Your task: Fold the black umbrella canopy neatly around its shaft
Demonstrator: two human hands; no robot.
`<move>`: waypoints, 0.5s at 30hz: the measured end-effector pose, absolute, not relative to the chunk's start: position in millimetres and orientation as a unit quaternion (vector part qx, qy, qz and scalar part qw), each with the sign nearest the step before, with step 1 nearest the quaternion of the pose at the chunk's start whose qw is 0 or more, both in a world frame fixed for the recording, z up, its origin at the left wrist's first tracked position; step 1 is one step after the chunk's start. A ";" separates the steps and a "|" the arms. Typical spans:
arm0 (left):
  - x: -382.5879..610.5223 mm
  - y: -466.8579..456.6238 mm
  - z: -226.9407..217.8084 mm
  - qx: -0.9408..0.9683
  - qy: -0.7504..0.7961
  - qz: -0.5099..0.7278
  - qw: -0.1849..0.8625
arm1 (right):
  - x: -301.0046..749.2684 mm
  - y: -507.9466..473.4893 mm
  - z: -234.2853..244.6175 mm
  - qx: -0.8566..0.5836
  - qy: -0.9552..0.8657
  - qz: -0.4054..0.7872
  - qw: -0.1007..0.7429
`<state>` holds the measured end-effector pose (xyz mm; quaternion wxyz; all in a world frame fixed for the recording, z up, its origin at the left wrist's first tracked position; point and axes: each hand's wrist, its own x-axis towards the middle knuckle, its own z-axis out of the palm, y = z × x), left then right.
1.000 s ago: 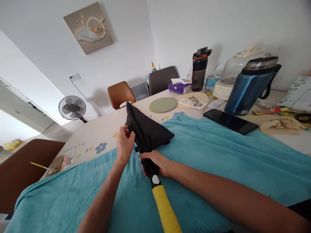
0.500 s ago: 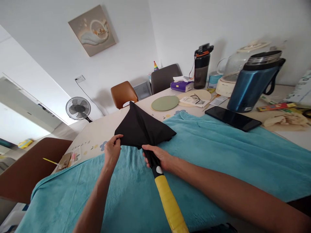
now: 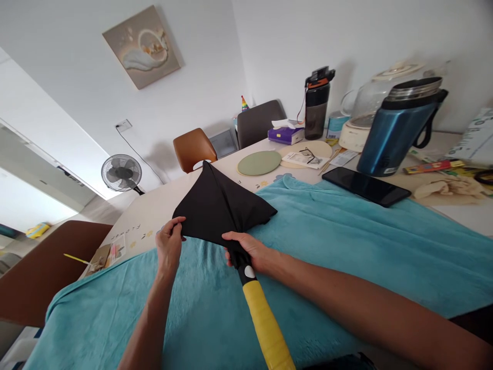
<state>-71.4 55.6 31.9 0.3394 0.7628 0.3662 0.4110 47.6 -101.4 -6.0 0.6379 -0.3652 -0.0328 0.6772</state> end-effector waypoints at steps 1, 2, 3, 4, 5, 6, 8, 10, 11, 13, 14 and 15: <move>-71.5 54.7 33.3 0.768 0.368 0.408 0.329 | 47.3 -101.6 -5.5 -0.365 -0.029 0.678 0.638; -71.8 54.2 34.3 0.774 0.372 0.404 0.316 | 47.2 -101.8 -4.7 -0.365 -0.027 0.678 0.637; -72.4 54.2 35.1 0.780 0.376 0.399 0.301 | 47.4 -102.2 -3.5 -0.368 -0.025 0.677 0.637; -73.3 54.5 35.6 0.787 0.380 0.394 0.285 | 47.8 -102.7 -2.1 -0.372 -0.024 0.675 0.636; -74.4 55.1 35.7 0.794 0.385 0.390 0.264 | 48.4 -103.3 -0.7 -0.377 -0.024 0.673 0.636; -75.5 55.9 35.2 0.803 0.390 0.384 0.236 | 49.2 -103.9 0.8 -0.382 -0.024 0.671 0.635; -77.8 57.2 32.7 0.831 0.397 0.354 0.165 | 51.1 -105.0 3.4 -0.387 -0.026 0.669 0.634; -79.4 57.4 27.7 0.868 0.392 0.288 0.100 | 53.0 -106.1 5.6 -0.386 -0.030 0.668 0.636; -79.7 57.0 24.7 0.886 0.383 0.248 0.079 | 54.0 -106.5 6.6 -0.385 -0.031 0.666 0.638; -78.7 54.7 18.5 0.914 0.362 0.174 0.056 | 55.8 -107.3 9.0 -0.382 -0.032 0.663 0.643; -77.2 52.9 16.0 0.923 0.352 0.145 0.049 | 56.8 -107.8 10.4 -0.380 -0.032 0.660 0.647; -74.9 50.7 14.0 0.931 0.343 0.120 0.041 | 57.6 -108.4 11.9 -0.377 -0.033 0.658 0.651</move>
